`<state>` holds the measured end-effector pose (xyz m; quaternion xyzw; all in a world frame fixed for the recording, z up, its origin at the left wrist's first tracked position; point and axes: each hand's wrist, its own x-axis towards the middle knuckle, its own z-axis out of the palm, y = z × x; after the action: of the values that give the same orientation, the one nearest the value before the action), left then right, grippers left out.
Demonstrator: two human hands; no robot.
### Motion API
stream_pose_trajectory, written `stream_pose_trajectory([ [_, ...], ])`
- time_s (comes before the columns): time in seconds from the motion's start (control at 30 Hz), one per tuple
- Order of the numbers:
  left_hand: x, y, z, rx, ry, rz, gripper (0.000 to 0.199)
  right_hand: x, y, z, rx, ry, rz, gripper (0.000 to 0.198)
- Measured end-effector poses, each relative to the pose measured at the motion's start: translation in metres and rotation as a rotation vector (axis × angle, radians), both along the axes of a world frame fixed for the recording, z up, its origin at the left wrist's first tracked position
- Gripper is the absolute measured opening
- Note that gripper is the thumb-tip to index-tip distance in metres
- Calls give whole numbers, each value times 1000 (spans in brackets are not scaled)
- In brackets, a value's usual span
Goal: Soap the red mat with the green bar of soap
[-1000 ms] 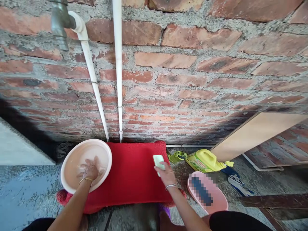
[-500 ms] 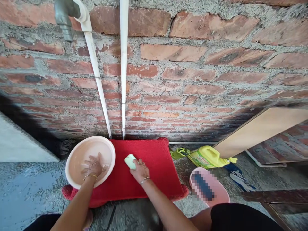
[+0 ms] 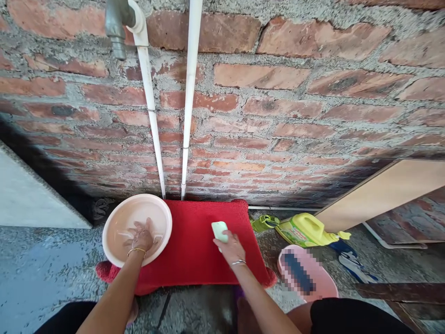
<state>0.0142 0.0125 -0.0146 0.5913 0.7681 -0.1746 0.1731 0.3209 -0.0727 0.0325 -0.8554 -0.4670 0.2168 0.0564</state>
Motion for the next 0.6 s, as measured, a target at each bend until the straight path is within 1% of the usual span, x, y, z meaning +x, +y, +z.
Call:
stream_pose_trajectory([
  [0.07,0,0,1,-4,-3,4,79,-40,20,-1,-25,63,51,42],
  [0.17,0,-1,2,5,-15,13,84,-98,49,-4,-31,116,203,44],
  [0.23,0,0,2,11,-27,24,87,-120,63,-6,-42,121,311,44],
  [0.3,1,1,2,10,-35,33,84,-123,70,-8,-56,111,367,46],
  [0.37,2,2,3,2,-37,42,82,-105,69,-8,-74,86,362,49],
  [0.43,3,3,4,-10,-33,55,83,-71,63,-6,-88,47,299,49],
  [0.5,3,2,3,-10,-26,54,84,-25,50,-4,-112,5,182,50],
  [0.6,1,0,0,16,-32,30,83,50,24,-1,-149,-47,-38,51],
])
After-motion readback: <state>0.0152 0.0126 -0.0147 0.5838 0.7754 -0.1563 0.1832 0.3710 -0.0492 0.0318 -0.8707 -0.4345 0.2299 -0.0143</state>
